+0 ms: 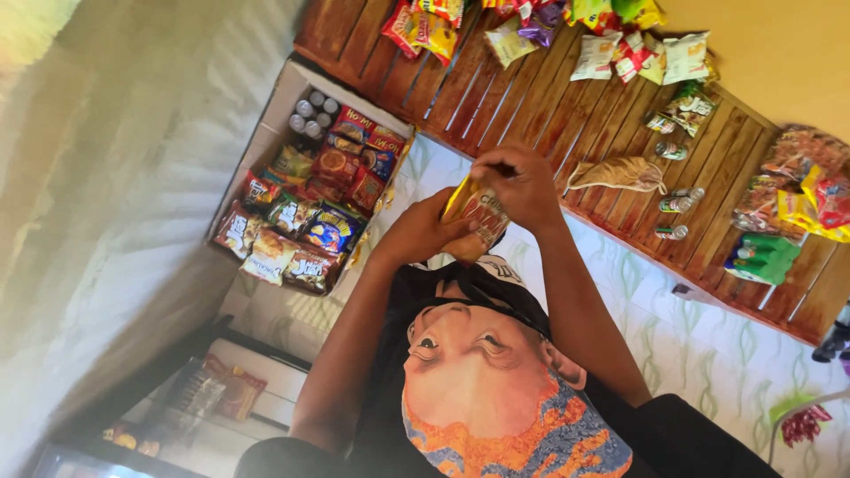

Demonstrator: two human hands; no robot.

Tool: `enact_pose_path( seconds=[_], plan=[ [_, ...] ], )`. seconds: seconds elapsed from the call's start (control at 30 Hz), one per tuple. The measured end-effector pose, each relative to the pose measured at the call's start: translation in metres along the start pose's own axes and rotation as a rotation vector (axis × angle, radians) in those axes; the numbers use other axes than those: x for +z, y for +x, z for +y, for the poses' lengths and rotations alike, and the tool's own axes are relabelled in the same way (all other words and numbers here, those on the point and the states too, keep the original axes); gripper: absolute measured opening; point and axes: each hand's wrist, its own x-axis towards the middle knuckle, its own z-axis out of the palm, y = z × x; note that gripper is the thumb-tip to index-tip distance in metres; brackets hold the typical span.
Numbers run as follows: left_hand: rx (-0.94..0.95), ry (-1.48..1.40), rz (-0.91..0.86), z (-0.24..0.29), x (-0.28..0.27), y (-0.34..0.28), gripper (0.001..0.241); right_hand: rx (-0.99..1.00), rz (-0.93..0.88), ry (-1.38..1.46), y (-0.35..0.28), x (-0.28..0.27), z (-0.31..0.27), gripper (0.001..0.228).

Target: Sorting and organizing various snack packets and small tins into a cardboard box.

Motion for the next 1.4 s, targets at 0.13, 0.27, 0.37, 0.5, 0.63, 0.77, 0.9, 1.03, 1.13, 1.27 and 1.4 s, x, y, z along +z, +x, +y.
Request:
enact_pose_path(
  seconds=[0.13,0.27,0.37,0.5,0.63,0.77,0.9,1.03,1.13,1.27,1.4],
  plan=[
    [0.075,-0.094,0.035,0.001,-0.005,0.000,0.059,0.017,0.107,0.133,-0.002,0.001,0.018,0.007],
    [0.078,-0.288,0.090,-0.011,-0.009,0.001,0.055,0.079,0.253,0.305,0.000,-0.004,0.034,0.012],
    [0.094,-0.561,0.254,-0.045,0.005,0.012,0.046,0.110,0.332,0.323,0.002,-0.009,0.048,0.015],
    [0.035,-0.536,0.640,-0.050,0.019,0.019,0.037,0.089,0.380,0.095,0.000,-0.001,0.049,0.022],
    [0.078,-0.410,0.811,-0.050,0.029,0.021,0.040,0.040,0.365,-0.073,-0.006,0.013,0.038,0.027],
    [0.245,-0.349,0.844,-0.041,0.030,0.017,0.039,-0.002,0.359,-0.217,-0.006,0.012,0.025,0.027],
    [0.058,-0.199,0.789,-0.034,0.026,0.015,0.039,-0.082,0.355,-0.342,-0.008,0.014,0.020,0.022],
    [0.005,-0.236,0.715,-0.060,0.024,0.016,0.038,-0.118,0.344,-0.249,-0.007,0.011,0.026,0.019],
    [0.084,-0.299,0.760,-0.088,0.019,0.022,0.038,-0.115,0.294,-0.077,-0.008,0.001,0.031,0.018],
    [0.240,-0.599,0.611,-0.079,0.000,0.012,0.039,-0.119,0.098,0.035,-0.011,-0.002,0.033,0.019],
    [0.163,-0.560,0.461,-0.078,0.004,0.012,0.043,-0.112,-0.009,0.131,-0.009,0.000,0.040,0.020]
  ],
)
